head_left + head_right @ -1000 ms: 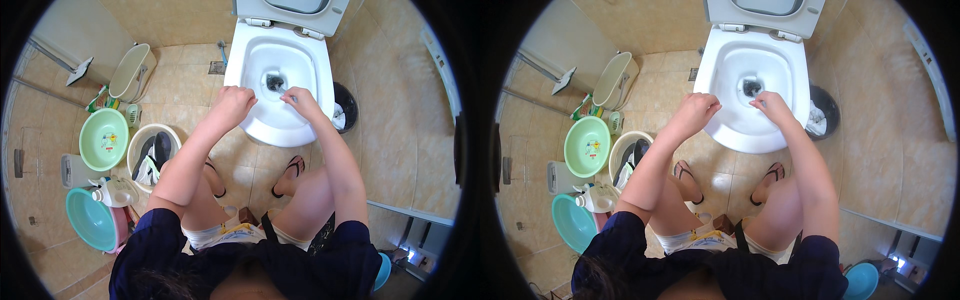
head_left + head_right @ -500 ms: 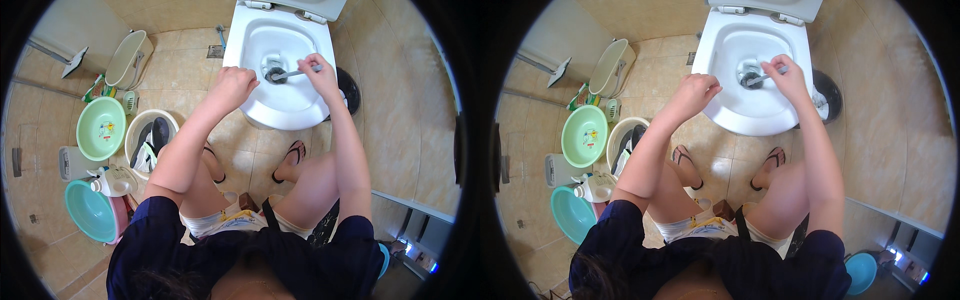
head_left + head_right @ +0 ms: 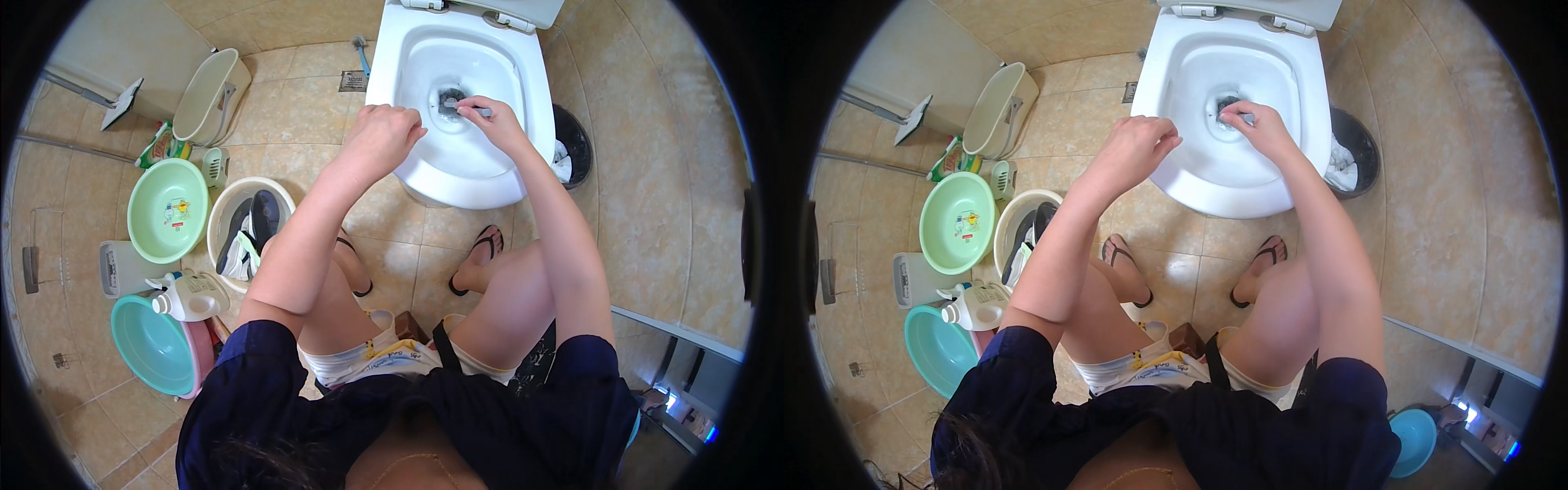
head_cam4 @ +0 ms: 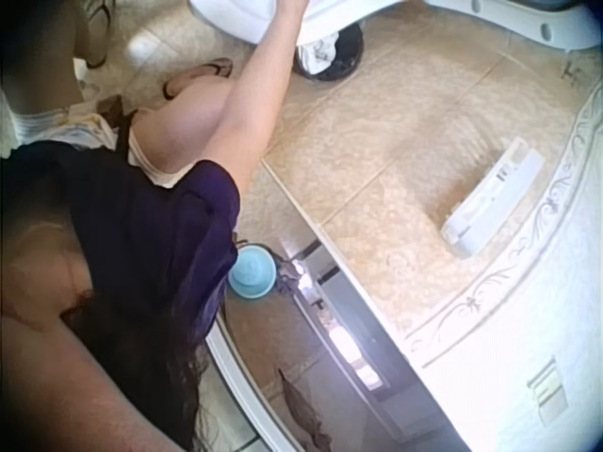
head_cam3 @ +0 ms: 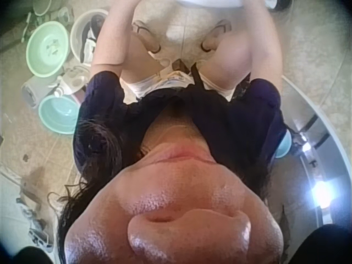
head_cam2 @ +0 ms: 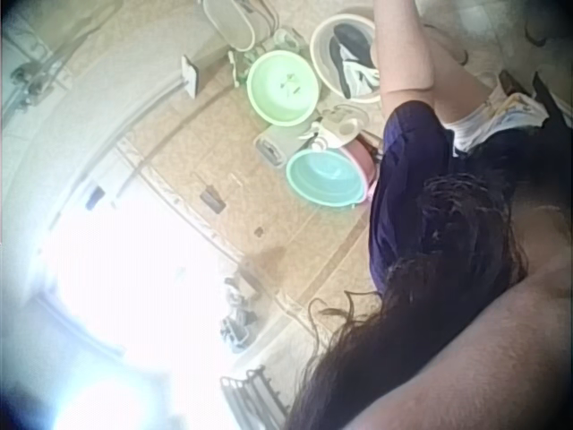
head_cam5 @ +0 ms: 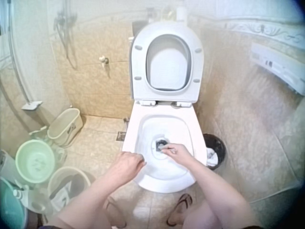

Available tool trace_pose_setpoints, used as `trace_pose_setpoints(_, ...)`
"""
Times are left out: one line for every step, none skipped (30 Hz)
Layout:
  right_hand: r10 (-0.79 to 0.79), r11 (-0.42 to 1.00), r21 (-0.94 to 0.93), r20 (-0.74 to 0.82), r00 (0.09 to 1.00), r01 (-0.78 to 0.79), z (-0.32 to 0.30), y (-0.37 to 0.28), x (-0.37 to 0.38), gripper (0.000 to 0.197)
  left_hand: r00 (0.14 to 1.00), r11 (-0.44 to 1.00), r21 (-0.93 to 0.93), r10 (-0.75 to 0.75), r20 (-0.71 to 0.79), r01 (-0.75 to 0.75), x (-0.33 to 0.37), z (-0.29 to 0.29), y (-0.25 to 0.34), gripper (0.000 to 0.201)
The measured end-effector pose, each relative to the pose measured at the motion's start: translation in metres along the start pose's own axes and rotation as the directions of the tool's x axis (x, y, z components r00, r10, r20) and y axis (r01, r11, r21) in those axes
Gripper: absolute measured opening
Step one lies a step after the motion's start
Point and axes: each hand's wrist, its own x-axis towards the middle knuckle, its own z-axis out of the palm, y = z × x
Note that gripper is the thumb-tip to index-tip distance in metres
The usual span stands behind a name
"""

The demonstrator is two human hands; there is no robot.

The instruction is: The person scrubs the inside of a toilet bowl using a toilet brush. They scrub the sides and bottom of the bowl, then clean the underside of the toilet seat and the rim of the bowl.

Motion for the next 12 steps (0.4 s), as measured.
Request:
trace_pose_setpoints(0.005,1.000,0.008,-0.007,1.000,-0.004,0.002,0.003,0.002,0.019,1.000,1.000,0.006,0.004,-0.004,-0.004,0.000,0.000,-0.001,0.017)
trace_pose_setpoints(0.008,1.000,0.024,-0.016,1.000,-0.008,0.005,0.008,0.004,0.019,1.000,1.000,0.013,0.008,-0.007,-0.008,0.000,0.000,0.000,0.017)
trace_pose_setpoints(0.012,0.999,0.040,-0.025,1.000,-0.011,0.007,0.013,0.004,0.019,1.000,1.000,0.005,0.004,-0.006,-0.004,-0.001,0.000,0.001,0.017)
trace_pose_setpoints(0.017,0.998,0.054,-0.035,0.999,-0.015,0.007,0.018,0.003,0.019,1.000,1.000,-0.004,0.002,-0.006,-0.002,-0.001,0.000,0.003,0.016)
trace_pose_setpoints(0.020,0.999,0.033,-0.043,0.999,-0.018,0.008,0.011,0.004,0.020,1.000,1.000,-0.006,-0.004,-0.008,0.004,-0.002,-0.002,0.003,0.016)
trace_pose_setpoints(0.023,1.000,0.012,-0.052,0.998,-0.023,0.007,0.004,0.004,0.021,1.000,1.000,-0.004,-0.002,-0.014,0.002,-0.002,-0.003,0.002,0.016)
trace_pose_setpoints(0.027,1.000,-0.011,-0.062,0.998,-0.028,0.005,-0.004,0.004,0.022,1.000,1.000,-0.004,0.002,-0.020,-0.002,-0.003,-0.002,0.001,0.016)
trace_pose_setpoints(0.041,0.999,0.008,-0.114,0.993,-0.041,-0.001,-0.008,0.006,0.023,1.000,1.000,-0.006,0.006,-0.027,-0.006,-0.003,-0.002,0.001,0.016)
trace_pose_setpoints(0.056,0.998,0.027,-0.165,0.985,-0.052,-0.010,-0.010,0.008,0.024,1.000,1.000,0.000,0.009,-0.030,-0.009,-0.003,-0.001,-0.001,0.016)
trace_pose_setpoints(0.072,0.997,0.046,-0.217,0.974,-0.064,-0.019,-0.012,0.008,0.026,0.999,1.000,0.006,0.013,-0.033,-0.013,-0.003,0.001,-0.003,0.016)
trace_pose_setpoints(0.130,0.990,0.079,-0.213,0.968,-0.116,-0.026,-0.013,0.008,0.025,0.999,1.000,0.010,0.011,-0.035,-0.011,-0.003,0.003,-0.006,0.016)
trace_pose_setpoints(0.188,0.979,0.113,-0.207,0.960,-0.168,-0.034,-0.015,0.007,0.025,0.999,1.000,-0.001,-0.001,-0.038,0.001,-0.003,0.005,-0.008,0.016)
